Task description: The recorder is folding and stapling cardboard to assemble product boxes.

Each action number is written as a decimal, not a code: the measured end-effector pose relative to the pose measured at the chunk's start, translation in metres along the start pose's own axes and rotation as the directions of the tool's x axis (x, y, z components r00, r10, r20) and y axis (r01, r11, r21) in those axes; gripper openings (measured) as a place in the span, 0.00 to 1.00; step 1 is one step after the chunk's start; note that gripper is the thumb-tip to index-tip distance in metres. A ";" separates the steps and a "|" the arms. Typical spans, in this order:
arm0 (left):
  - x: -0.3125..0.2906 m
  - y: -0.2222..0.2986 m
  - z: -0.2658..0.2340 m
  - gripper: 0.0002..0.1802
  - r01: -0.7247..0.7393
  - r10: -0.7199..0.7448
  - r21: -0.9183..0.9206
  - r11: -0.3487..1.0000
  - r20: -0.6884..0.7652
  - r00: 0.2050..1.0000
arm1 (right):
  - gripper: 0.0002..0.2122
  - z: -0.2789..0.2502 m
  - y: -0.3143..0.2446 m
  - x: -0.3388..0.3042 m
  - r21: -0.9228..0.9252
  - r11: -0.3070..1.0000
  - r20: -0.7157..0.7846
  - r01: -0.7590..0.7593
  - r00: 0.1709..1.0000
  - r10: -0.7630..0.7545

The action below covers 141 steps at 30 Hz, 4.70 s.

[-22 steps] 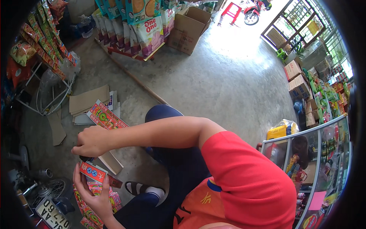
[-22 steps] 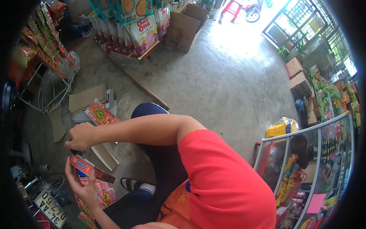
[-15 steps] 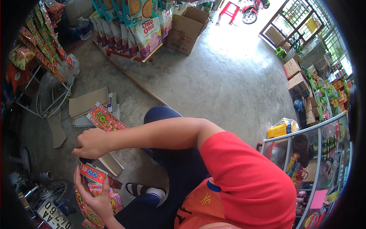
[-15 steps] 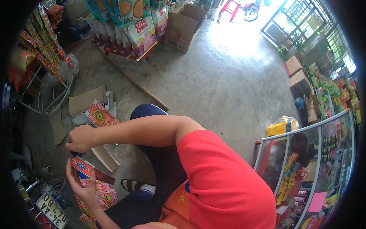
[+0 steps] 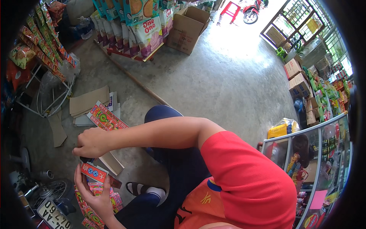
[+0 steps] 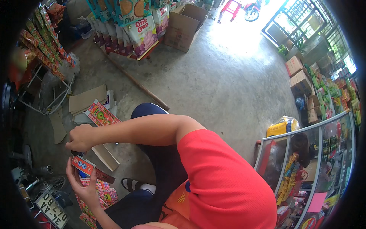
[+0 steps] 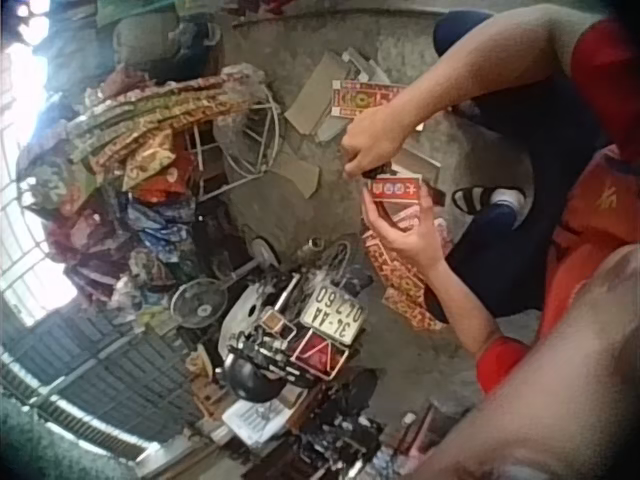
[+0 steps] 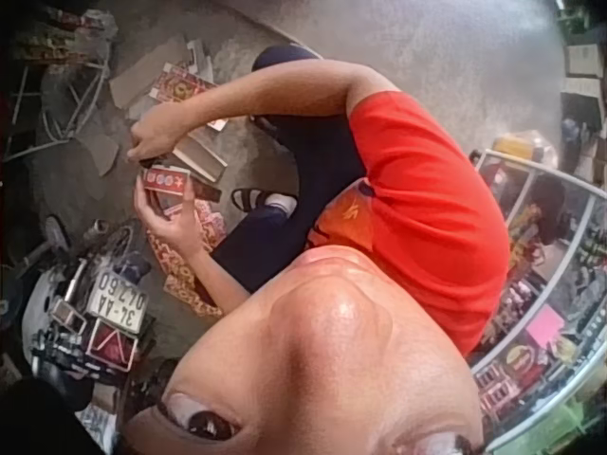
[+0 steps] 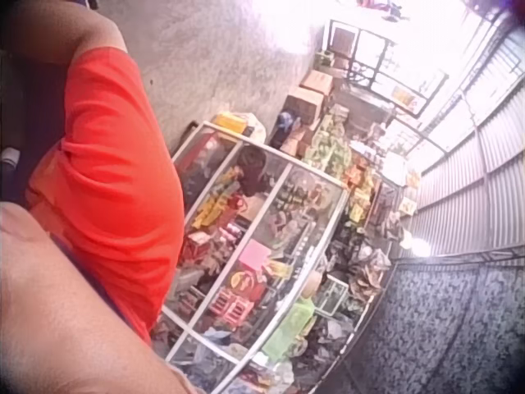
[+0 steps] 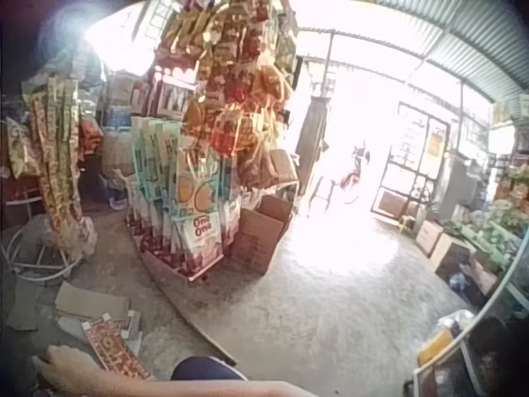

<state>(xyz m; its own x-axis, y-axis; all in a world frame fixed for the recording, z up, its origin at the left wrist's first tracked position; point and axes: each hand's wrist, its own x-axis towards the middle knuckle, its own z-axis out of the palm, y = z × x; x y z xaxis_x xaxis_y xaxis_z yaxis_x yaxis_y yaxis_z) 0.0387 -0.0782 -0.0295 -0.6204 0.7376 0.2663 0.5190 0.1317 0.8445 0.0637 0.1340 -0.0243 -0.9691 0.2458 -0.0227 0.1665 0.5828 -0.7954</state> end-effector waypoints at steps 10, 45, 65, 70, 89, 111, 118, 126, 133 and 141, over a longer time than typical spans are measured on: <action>0.001 -0.003 -0.001 0.45 -0.036 0.037 0.036 0.999 -0.018 0.999 | 0.19 0.005 0.013 0.004 -0.150 0.946 0.001 0.287 0.957 -0.290; 0.005 -0.006 -0.011 0.48 -0.153 0.155 0.044 0.987 -0.030 0.987 | 0.16 0.001 0.022 0.006 -0.159 0.933 0.021 0.324 0.945 -0.325; 0.008 -0.013 -0.008 0.51 -0.349 0.354 0.156 0.924 -0.005 0.935 | 0.29 -0.010 -0.005 -0.001 0.127 0.986 -0.015 0.108 0.994 -0.107; 0.007 -0.015 -0.008 0.50 -0.352 0.359 0.147 0.925 -0.026 0.933 | 0.27 -0.007 -0.006 -0.001 0.149 0.983 0.005 0.103 0.994 -0.105; 0.004 -0.011 -0.007 0.49 -0.320 0.327 0.154 0.935 -0.021 0.945 | 0.15 -0.001 0.005 0.000 0.038 0.985 0.032 0.169 0.985 -0.171; 0.007 -0.013 -0.008 0.49 -0.339 0.346 0.127 0.932 -0.036 0.938 | 0.22 0.001 -0.001 0.000 0.159 0.985 0.020 0.071 0.997 -0.075; 0.005 -0.015 -0.007 0.50 -0.329 0.334 0.134 0.935 -0.020 0.942 | 0.18 0.001 0.003 0.001 -0.005 0.988 0.059 0.157 0.986 -0.157; 0.006 -0.013 -0.007 0.51 -0.323 0.326 0.113 0.940 -0.006 0.945 | 0.26 0.002 -0.007 -0.002 0.177 0.982 0.065 -0.060 0.997 0.049; 0.006 -0.008 -0.005 0.47 -0.336 0.340 0.081 0.938 -0.034 0.940 | 0.15 0.000 -0.001 -0.005 -0.221 0.968 0.020 0.122 0.992 -0.121; 0.005 -0.015 -0.010 0.50 -0.139 0.140 0.045 0.989 -0.020 0.990 | 0.35 0.007 0.010 0.007 0.146 0.986 0.071 -0.083 0.995 0.073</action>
<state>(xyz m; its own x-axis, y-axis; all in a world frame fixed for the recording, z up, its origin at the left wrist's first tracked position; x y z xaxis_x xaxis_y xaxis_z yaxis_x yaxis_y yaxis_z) 0.0215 -0.0830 -0.0361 -0.5533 0.7352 0.3917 0.6262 0.0569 0.7776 0.0568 0.1359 -0.0364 -0.9648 0.2323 -0.1234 0.2176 0.4410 -0.8707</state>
